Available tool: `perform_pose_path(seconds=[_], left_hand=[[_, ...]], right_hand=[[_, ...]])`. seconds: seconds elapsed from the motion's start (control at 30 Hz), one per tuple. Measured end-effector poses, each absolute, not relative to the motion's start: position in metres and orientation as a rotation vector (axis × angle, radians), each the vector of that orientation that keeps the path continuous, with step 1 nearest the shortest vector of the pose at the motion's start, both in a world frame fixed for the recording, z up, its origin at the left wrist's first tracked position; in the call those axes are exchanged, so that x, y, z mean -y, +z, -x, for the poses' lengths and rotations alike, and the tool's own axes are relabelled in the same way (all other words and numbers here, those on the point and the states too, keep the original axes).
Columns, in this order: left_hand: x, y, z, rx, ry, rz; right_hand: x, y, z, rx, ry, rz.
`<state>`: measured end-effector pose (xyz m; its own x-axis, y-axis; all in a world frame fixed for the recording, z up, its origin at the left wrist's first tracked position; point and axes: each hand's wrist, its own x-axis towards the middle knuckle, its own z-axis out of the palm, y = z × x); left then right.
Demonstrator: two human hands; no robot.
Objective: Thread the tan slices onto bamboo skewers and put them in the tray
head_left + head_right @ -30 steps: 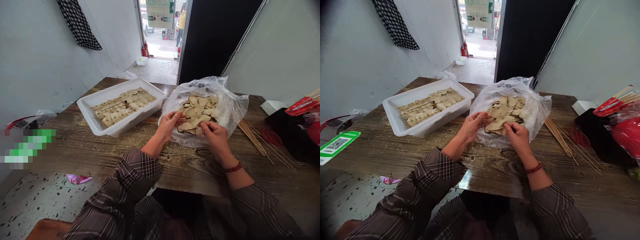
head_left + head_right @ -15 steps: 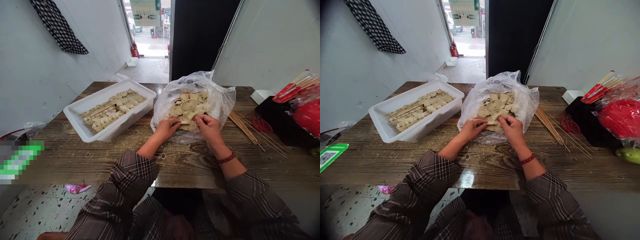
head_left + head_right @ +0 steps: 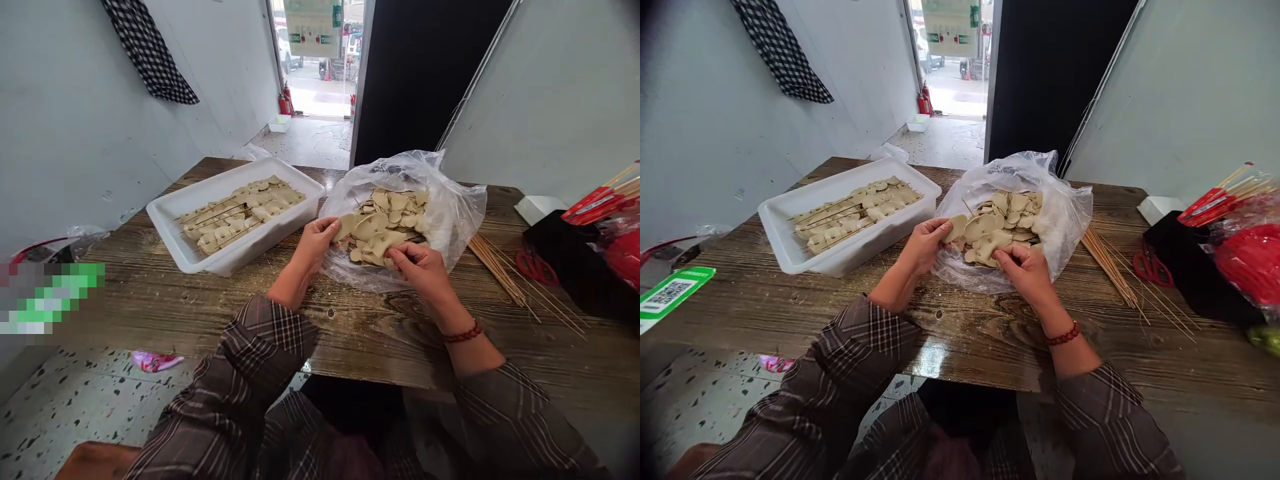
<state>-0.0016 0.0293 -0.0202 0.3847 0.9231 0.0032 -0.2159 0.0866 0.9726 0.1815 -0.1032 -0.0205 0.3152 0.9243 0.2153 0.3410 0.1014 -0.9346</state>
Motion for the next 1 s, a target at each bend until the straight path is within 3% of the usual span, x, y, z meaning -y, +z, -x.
perform_pose_path(seconds=[0.5,1.0], left_hand=[[-0.036,-0.008,0.014,-0.853,1.262,-1.193],[-0.033,-0.006,0.014,-0.910,1.275,-1.278]], right_hand=[[0.106,-0.020,-0.182,1.604,0.620,1.541],[0.104,-0.027,-0.183,1.651,0.559,1.559]])
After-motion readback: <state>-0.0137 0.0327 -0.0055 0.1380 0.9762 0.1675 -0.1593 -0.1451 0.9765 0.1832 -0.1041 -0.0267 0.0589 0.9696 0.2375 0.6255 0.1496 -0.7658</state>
